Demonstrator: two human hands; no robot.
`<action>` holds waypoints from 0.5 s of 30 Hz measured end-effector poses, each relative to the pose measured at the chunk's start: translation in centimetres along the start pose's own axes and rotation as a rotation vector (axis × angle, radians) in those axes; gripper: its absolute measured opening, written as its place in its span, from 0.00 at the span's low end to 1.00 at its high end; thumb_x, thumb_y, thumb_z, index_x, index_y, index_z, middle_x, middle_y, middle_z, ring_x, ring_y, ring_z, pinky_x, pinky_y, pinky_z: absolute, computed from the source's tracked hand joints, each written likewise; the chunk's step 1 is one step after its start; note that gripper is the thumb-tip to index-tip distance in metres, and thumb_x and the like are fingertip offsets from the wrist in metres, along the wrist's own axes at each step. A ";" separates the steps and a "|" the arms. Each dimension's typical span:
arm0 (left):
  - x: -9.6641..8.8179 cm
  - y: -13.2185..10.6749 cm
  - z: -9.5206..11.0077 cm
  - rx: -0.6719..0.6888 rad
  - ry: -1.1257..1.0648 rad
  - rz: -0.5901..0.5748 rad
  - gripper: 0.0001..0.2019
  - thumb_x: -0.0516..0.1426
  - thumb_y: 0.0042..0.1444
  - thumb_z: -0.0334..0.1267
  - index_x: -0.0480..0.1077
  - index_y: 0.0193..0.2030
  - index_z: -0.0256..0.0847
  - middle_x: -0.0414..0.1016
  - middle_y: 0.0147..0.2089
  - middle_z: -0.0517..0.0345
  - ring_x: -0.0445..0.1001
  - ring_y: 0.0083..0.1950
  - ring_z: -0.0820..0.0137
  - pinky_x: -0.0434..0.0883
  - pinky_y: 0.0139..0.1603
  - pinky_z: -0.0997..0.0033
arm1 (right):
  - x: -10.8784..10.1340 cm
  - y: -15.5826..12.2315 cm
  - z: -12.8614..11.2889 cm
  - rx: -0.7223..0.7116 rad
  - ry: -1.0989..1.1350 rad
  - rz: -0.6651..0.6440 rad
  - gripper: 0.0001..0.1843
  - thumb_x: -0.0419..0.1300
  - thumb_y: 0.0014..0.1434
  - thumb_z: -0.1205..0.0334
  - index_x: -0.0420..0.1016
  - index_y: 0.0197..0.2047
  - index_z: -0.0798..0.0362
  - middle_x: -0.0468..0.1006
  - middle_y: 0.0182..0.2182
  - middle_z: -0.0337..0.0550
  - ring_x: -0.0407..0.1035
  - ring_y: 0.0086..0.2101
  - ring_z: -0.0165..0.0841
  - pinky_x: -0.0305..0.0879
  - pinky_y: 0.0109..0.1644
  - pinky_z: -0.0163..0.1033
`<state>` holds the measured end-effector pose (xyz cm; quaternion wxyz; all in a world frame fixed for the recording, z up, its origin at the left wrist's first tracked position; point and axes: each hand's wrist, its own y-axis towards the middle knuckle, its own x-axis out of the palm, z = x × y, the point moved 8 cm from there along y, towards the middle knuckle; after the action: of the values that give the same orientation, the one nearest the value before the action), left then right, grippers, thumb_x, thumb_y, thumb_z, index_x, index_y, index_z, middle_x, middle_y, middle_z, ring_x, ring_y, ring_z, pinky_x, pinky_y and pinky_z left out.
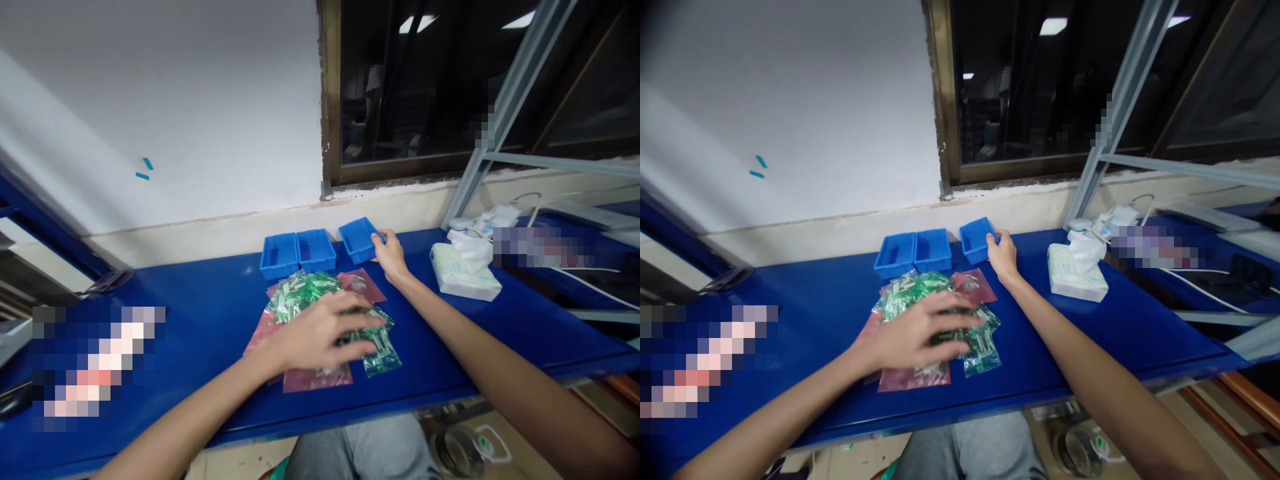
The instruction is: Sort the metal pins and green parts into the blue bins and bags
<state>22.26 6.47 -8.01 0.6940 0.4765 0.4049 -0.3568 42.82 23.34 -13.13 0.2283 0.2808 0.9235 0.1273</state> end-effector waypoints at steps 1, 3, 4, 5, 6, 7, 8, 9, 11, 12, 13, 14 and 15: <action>-1.3 -0.2 -1.5 -0.052 0.006 0.067 0.16 0.53 0.69 0.46 0.73 0.58 0.44 0.74 0.56 0.50 0.72 0.57 0.63 0.70 0.59 0.60 | 0.1 -0.1 -0.3 -0.049 -0.057 -0.013 0.22 0.53 0.63 0.54 0.72 0.55 0.58 0.78 0.50 0.57 0.73 0.50 0.47 0.70 0.53 0.52; -3.9 -1.3 -5.1 -0.171 0.104 0.203 0.14 0.51 0.70 0.41 0.75 0.54 0.41 0.76 0.50 0.50 0.74 0.52 0.63 0.72 0.55 0.57 | 0.6 -0.4 -1.1 -0.135 -0.168 -0.063 0.21 0.54 0.64 0.56 0.73 0.55 0.59 0.79 0.50 0.59 0.72 0.53 0.48 0.65 0.59 0.53; -5.1 -2.1 -7.0 -0.237 0.174 0.273 0.14 0.51 0.70 0.39 0.75 0.53 0.40 0.77 0.48 0.49 0.74 0.50 0.62 0.72 0.54 0.55 | 0.9 -0.6 -1.4 -0.169 -0.221 -0.095 0.21 0.54 0.65 0.57 0.73 0.55 0.59 0.79 0.50 0.59 0.72 0.53 0.49 0.64 0.60 0.53; -6.0 -2.8 -8.8 -0.291 0.233 0.319 0.14 0.51 0.70 0.39 0.75 0.54 0.39 0.76 0.48 0.47 0.74 0.49 0.60 0.72 0.52 0.53 | 1.1 -0.7 -1.7 -0.193 -0.261 -0.124 0.21 0.53 0.66 0.57 0.73 0.56 0.60 0.79 0.51 0.59 0.72 0.53 0.48 0.64 0.61 0.52; -6.5 -3.5 -10.4 -0.327 0.265 0.336 0.14 0.51 0.70 0.38 0.75 0.54 0.39 0.76 0.48 0.47 0.74 0.49 0.60 0.72 0.52 0.53 | 1.3 -0.9 -1.8 -0.203 -0.283 -0.144 0.21 0.52 0.66 0.58 0.73 0.57 0.60 0.79 0.51 0.58 0.73 0.54 0.48 0.63 0.61 0.51; -6.5 -4.0 -11.7 -0.338 0.270 0.324 0.14 0.51 0.70 0.37 0.75 0.55 0.40 0.77 0.49 0.46 0.75 0.49 0.60 0.73 0.52 0.53 | 1.5 -1.0 -2.0 -0.215 -0.305 -0.163 0.22 0.52 0.67 0.58 0.73 0.58 0.60 0.79 0.52 0.58 0.72 0.54 0.48 0.63 0.62 0.50; -6.4 -4.4 -12.8 -0.350 0.268 0.310 0.15 0.51 0.70 0.37 0.75 0.55 0.40 0.77 0.50 0.46 0.75 0.50 0.60 0.73 0.52 0.53 | 1.6 -1.1 -2.2 -0.226 -0.319 -0.179 0.22 0.51 0.68 0.58 0.73 0.58 0.61 0.78 0.53 0.58 0.72 0.55 0.47 0.62 0.62 0.49; -6.0 -4.7 -13.6 -0.359 0.258 0.289 0.15 0.51 0.69 0.36 0.75 0.56 0.41 0.77 0.51 0.46 0.75 0.51 0.59 0.73 0.53 0.53 | 1.7 -1.2 -2.3 -0.236 -0.323 -0.190 0.22 0.51 0.68 0.57 0.73 0.59 0.61 0.78 0.53 0.58 0.72 0.55 0.47 0.62 0.63 0.48; -5.3 -4.9 -14.7 -0.370 0.223 0.258 0.14 0.51 0.69 0.35 0.75 0.56 0.42 0.77 0.54 0.48 0.76 0.53 0.60 0.74 0.54 0.53 | 1.9 -1.4 -2.6 -0.262 -0.339 -0.215 0.23 0.51 0.69 0.56 0.72 0.60 0.61 0.77 0.55 0.57 0.71 0.56 0.46 0.62 0.63 0.47; -5.0 -4.9 -14.9 -0.376 0.203 0.256 0.14 0.52 0.69 0.35 0.76 0.55 0.43 0.77 0.54 0.48 0.76 0.53 0.61 0.74 0.54 0.54 | 2.0 -1.5 -2.7 -0.274 -0.346 -0.225 0.24 0.51 0.69 0.56 0.72 0.61 0.61 0.77 0.55 0.57 0.71 0.57 0.46 0.62 0.63 0.47; -4.9 -4.9 -15.0 -0.382 0.187 0.263 0.14 0.52 0.68 0.35 0.76 0.54 0.43 0.77 0.54 0.49 0.77 0.53 0.61 0.75 0.54 0.55 | 2.1 -1.6 -2.8 -0.283 -0.352 -0.232 0.24 0.51 0.69 0.56 0.71 0.61 0.60 0.77 0.56 0.56 0.71 0.57 0.46 0.62 0.63 0.47; -4.8 -4.9 -15.1 -0.386 0.173 0.273 0.14 0.53 0.68 0.35 0.77 0.53 0.44 0.78 0.54 0.49 0.78 0.53 0.62 0.75 0.54 0.55 | 2.1 -1.6 -2.9 -0.288 -0.355 -0.237 0.24 0.52 0.69 0.56 0.72 0.61 0.59 0.77 0.56 0.56 0.71 0.57 0.45 0.62 0.63 0.47; -4.8 -4.9 -15.1 -0.390 0.163 0.285 0.13 0.53 0.68 0.35 0.77 0.53 0.44 0.78 0.54 0.49 0.78 0.52 0.62 0.75 0.54 0.56 | 2.1 -1.6 -2.9 -0.290 -0.358 -0.241 0.23 0.52 0.69 0.56 0.72 0.61 0.59 0.77 0.56 0.55 0.71 0.56 0.45 0.63 0.63 0.47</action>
<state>12.57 19.94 -8.76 0.7812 0.4132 0.4493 -0.1309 39.08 22.90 -11.94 0.4395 0.1514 0.8672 0.1786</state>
